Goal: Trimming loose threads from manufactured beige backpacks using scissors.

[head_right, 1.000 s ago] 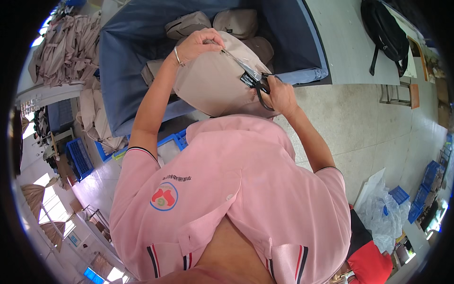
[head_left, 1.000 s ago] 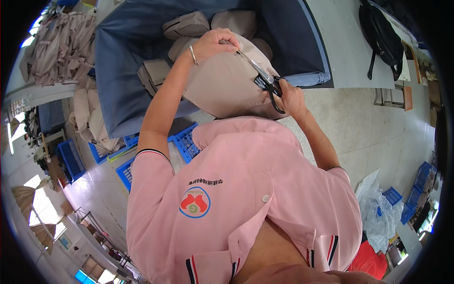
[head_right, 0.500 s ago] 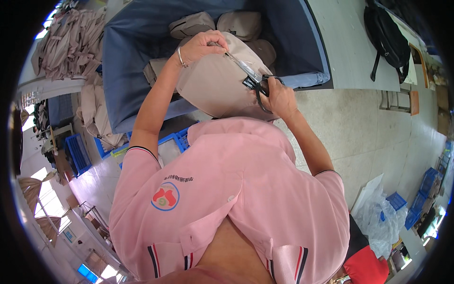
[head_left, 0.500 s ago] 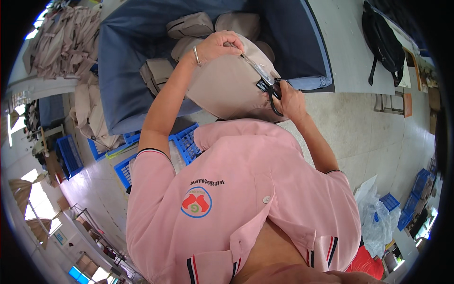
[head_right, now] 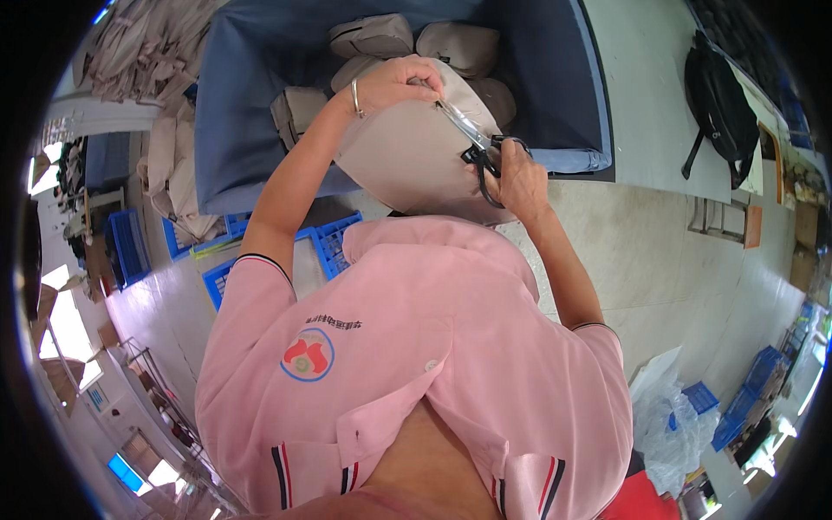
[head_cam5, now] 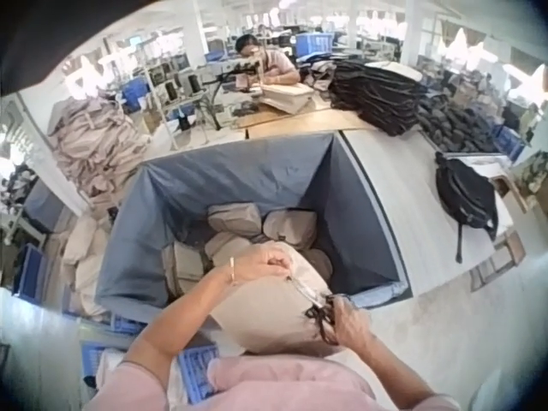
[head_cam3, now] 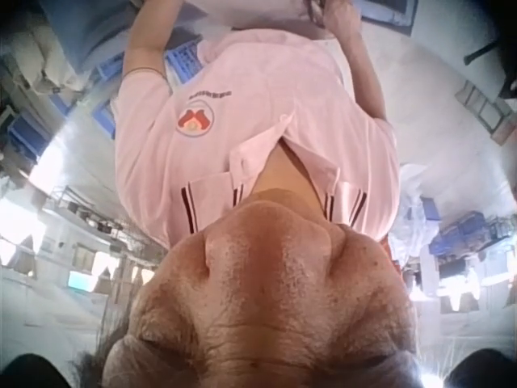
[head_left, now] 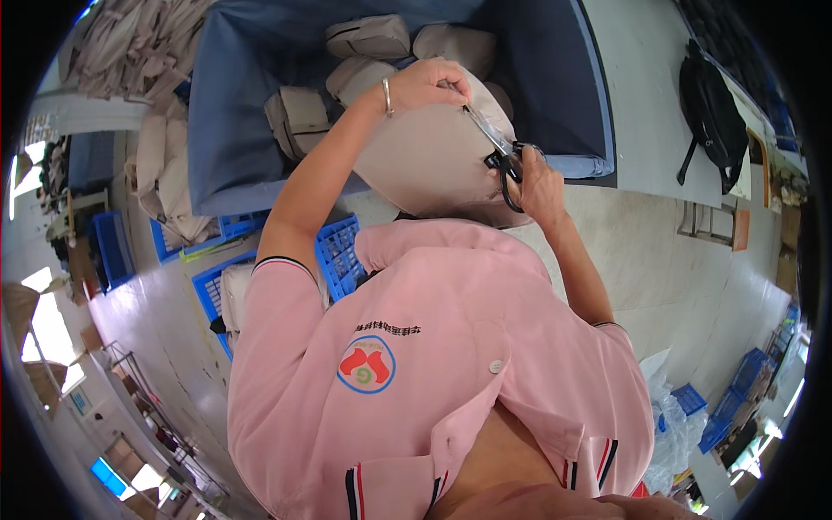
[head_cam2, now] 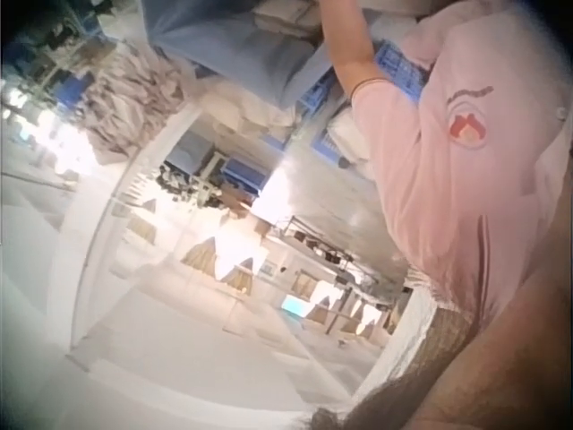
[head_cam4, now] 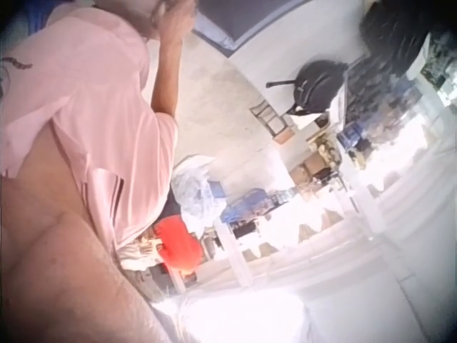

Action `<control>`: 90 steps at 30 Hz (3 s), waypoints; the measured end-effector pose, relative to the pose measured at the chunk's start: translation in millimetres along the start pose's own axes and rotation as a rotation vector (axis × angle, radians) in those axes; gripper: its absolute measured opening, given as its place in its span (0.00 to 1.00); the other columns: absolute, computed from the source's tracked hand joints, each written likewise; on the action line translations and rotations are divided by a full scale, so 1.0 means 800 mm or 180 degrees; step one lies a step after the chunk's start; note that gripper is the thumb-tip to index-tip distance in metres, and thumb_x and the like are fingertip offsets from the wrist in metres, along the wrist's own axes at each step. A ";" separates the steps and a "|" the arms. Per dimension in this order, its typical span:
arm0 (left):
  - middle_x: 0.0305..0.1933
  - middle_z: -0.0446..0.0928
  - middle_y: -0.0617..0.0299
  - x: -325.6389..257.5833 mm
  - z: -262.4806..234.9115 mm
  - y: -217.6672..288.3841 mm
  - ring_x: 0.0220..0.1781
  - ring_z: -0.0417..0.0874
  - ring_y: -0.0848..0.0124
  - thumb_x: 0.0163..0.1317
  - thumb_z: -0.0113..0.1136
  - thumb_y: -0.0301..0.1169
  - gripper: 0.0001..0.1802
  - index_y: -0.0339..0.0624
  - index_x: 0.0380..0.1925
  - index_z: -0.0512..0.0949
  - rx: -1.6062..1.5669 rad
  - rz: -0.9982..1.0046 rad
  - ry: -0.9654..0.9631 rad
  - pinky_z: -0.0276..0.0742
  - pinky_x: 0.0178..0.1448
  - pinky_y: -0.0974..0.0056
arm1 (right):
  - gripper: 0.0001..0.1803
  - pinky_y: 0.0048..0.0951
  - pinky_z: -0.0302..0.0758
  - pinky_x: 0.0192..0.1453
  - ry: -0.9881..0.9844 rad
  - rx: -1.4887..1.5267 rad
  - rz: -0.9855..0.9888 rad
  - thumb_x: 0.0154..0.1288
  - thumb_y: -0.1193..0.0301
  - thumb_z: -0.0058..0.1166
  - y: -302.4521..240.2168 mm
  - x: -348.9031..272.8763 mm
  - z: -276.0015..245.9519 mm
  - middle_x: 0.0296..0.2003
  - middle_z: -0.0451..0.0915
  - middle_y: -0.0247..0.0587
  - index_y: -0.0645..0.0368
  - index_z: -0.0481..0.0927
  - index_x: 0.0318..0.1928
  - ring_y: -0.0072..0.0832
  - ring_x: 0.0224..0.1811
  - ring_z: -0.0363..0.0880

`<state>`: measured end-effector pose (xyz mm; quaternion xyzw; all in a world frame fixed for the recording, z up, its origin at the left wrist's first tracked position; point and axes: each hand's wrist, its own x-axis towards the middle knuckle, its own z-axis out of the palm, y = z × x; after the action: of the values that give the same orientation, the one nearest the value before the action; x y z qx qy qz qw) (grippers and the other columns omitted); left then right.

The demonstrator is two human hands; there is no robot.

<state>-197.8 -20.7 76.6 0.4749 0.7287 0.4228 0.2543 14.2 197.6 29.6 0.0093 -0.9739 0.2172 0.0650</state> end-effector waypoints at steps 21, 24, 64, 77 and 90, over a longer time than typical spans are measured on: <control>0.36 0.79 0.61 -0.222 0.032 0.084 0.42 0.79 0.66 0.59 0.61 0.29 0.05 0.40 0.30 0.82 0.0408 -0.0169 0.2092 0.73 0.47 0.63 | 0.22 0.39 0.73 0.23 -0.0276 0.0114 -0.1804 0.53 0.60 0.70 -0.082 0.036 -0.004 0.21 0.77 0.44 0.59 0.72 0.36 0.44 0.21 0.79; 0.35 0.78 0.60 -0.285 0.049 0.102 0.42 0.78 0.66 0.59 0.61 0.29 0.05 0.40 0.29 0.82 0.0786 -0.0231 0.2555 0.73 0.47 0.63 | 0.22 0.41 0.74 0.26 -0.0558 -0.0084 -0.2077 0.53 0.58 0.68 -0.124 0.052 0.003 0.25 0.78 0.44 0.57 0.72 0.39 0.43 0.26 0.81; 0.34 0.78 0.63 -0.465 0.162 0.176 0.42 0.78 0.71 0.58 0.65 0.25 0.03 0.38 0.32 0.83 0.0828 -0.1356 0.4020 0.74 0.49 0.67 | 0.28 0.39 0.73 0.25 -0.1104 0.0185 -0.3849 0.55 0.50 0.66 -0.284 0.045 0.058 0.25 0.76 0.45 0.60 0.68 0.35 0.42 0.26 0.80; 0.37 0.82 0.65 -0.524 0.250 0.196 0.39 0.81 0.78 0.59 0.66 0.26 0.05 0.39 0.36 0.84 -0.0028 -0.1736 0.5320 0.76 0.45 0.72 | 0.13 0.45 0.73 0.28 -0.0661 0.0507 -0.3247 0.59 0.70 0.62 -0.279 0.051 0.060 0.26 0.79 0.46 0.56 0.71 0.39 0.49 0.26 0.80; 0.41 0.82 0.62 -0.737 0.586 0.221 0.43 0.81 0.72 0.61 0.64 0.24 0.09 0.37 0.42 0.81 -0.0077 -0.0831 0.9690 0.78 0.50 0.66 | 0.13 0.47 0.72 0.36 -0.1333 0.0207 -0.1982 0.64 0.62 0.60 -0.199 0.071 0.086 0.28 0.80 0.54 0.59 0.75 0.34 0.56 0.33 0.78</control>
<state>495.8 -346.5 -30.4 -0.4646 0.3217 0.4749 -0.6746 -43.1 24.6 42.3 0.3512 -0.9093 0.2111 -0.0729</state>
